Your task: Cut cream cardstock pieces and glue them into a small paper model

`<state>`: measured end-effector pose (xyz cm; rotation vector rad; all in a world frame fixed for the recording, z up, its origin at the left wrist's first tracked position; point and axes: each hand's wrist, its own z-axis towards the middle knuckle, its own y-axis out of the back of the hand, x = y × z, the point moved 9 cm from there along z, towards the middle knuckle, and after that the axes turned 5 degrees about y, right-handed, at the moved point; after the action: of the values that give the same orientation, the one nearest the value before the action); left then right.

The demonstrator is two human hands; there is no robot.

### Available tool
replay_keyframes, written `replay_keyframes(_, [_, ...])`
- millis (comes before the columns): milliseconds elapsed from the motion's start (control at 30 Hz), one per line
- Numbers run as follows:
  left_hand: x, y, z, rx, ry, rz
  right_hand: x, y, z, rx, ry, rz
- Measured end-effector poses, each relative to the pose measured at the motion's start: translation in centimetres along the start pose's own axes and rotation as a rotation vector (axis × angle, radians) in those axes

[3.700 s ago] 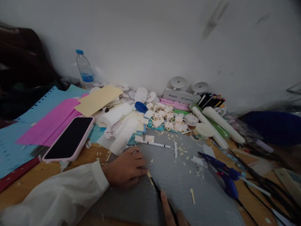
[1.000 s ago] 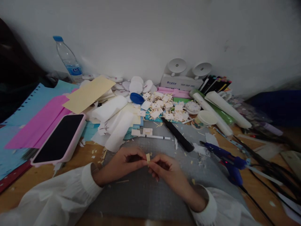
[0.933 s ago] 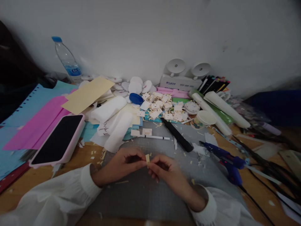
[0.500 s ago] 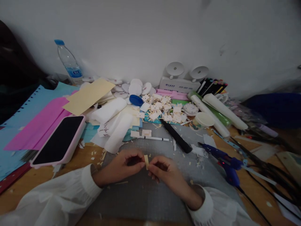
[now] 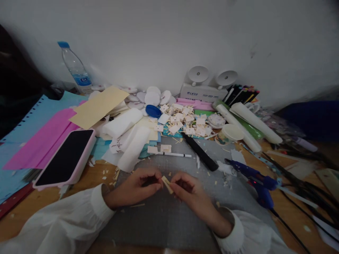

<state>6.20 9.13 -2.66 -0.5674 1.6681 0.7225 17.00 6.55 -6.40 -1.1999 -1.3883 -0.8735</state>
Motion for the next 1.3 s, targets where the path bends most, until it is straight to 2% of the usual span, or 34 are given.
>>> replay_keyframes(133, [-0.1,0.1,0.1,-0.01,-0.001,-0.038,0.3,-0.6,0.0,0.051,0.043,-0.028])
replay_keyframes(267, [0.4,0.0,0.1,-0.013,0.027,0.001,0.5,-0.5,0.0,0.043,0.055,-0.04])
replay_keyframes(467, [0.4,-0.3,0.1,0.063,0.062,-0.041,1.4,0.5,-0.1,-0.01,0.092,-0.081])
replay_keyframes(633, [0.2,-0.4,0.0,0.109,0.051,-0.133,1.7,0.4,-0.4,0.013,0.099,-0.108])
replay_keyframes(767, [0.6,0.1,-0.2,0.123,0.041,-0.243,1.7,2.2,-0.1,-0.085,0.097,-0.12])
replay_keyframes(833, [0.9,0.7,-0.2,0.071,0.03,-0.284,2.0,3.9,0.2,-0.179,0.135,-0.212])
replay_keyframes(933, [1.4,1.9,-0.1,-0.056,0.032,-0.312,3.3,5.6,0.6,-0.253,0.279,-0.539])
replay_keyframes(1067, [1.5,2.7,0.2,-0.179,0.03,-0.412,4.3,5.3,0.8,-0.195,0.423,-0.917])
replay_keyframes(1167, [1.8,2.8,0.5,-0.194,0.032,-0.574,4.8,5.4,0.5,-0.177,0.45,-1.037])
replay_keyframes(1300, [2.7,3.2,0.6,-0.231,0.066,-0.706,6.5,5.9,0.0,-0.222,0.473,-1.172])
